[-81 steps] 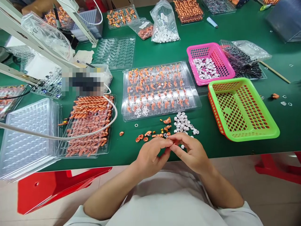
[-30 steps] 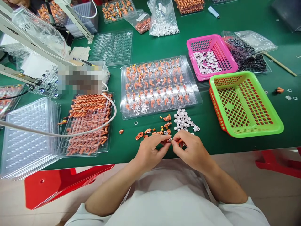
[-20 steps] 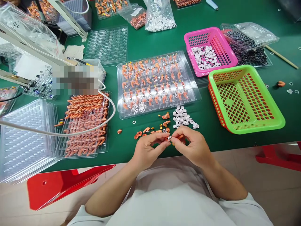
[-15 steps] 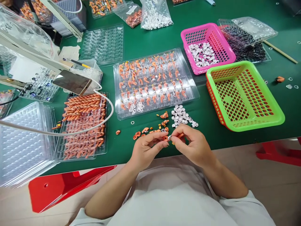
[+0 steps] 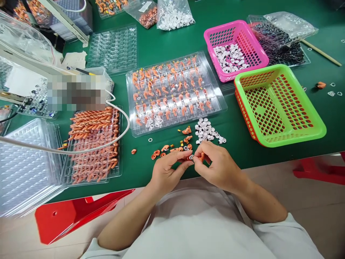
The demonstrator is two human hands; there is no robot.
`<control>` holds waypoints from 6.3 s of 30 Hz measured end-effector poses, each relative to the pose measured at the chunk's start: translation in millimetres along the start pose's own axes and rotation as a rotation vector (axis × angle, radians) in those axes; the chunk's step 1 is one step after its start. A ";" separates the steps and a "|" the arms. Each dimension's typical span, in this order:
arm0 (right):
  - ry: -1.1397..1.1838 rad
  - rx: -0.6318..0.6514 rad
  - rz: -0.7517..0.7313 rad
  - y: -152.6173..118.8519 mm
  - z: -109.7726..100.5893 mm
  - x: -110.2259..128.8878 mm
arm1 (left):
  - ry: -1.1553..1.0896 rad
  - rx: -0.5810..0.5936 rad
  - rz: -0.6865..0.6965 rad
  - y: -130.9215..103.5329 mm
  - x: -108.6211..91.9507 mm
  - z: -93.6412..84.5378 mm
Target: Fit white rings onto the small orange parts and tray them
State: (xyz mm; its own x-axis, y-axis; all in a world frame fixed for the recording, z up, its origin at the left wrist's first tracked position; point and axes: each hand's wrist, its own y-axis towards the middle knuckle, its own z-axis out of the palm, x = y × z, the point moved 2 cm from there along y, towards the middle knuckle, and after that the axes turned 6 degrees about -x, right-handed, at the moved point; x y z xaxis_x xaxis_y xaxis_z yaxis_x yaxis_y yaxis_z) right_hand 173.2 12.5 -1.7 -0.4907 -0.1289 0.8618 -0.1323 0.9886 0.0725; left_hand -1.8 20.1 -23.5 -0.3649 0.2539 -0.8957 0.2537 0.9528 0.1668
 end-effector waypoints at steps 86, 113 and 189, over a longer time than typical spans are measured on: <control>-0.058 0.130 -0.107 5.5 4.6 -11.6 | 0.207 0.046 0.058 4.6 -2.9 0.6; 0.163 0.178 0.090 5.0 16.4 -16.6 | -0.178 0.100 -0.357 -1.9 -0.6 -9.2; 0.210 -0.188 0.101 -19.6 22.4 -14.9 | -0.523 -0.064 -0.584 6.0 -13.0 10.1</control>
State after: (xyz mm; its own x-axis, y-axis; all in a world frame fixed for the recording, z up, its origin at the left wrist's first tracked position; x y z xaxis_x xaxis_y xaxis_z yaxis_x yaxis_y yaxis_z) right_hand 163.8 -6.7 -27.2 -0.3017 -0.0297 0.9529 0.0796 0.9952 0.0562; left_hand 13.5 20.8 -15.0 0.0501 -0.3875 -0.9205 0.0929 0.9195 -0.3820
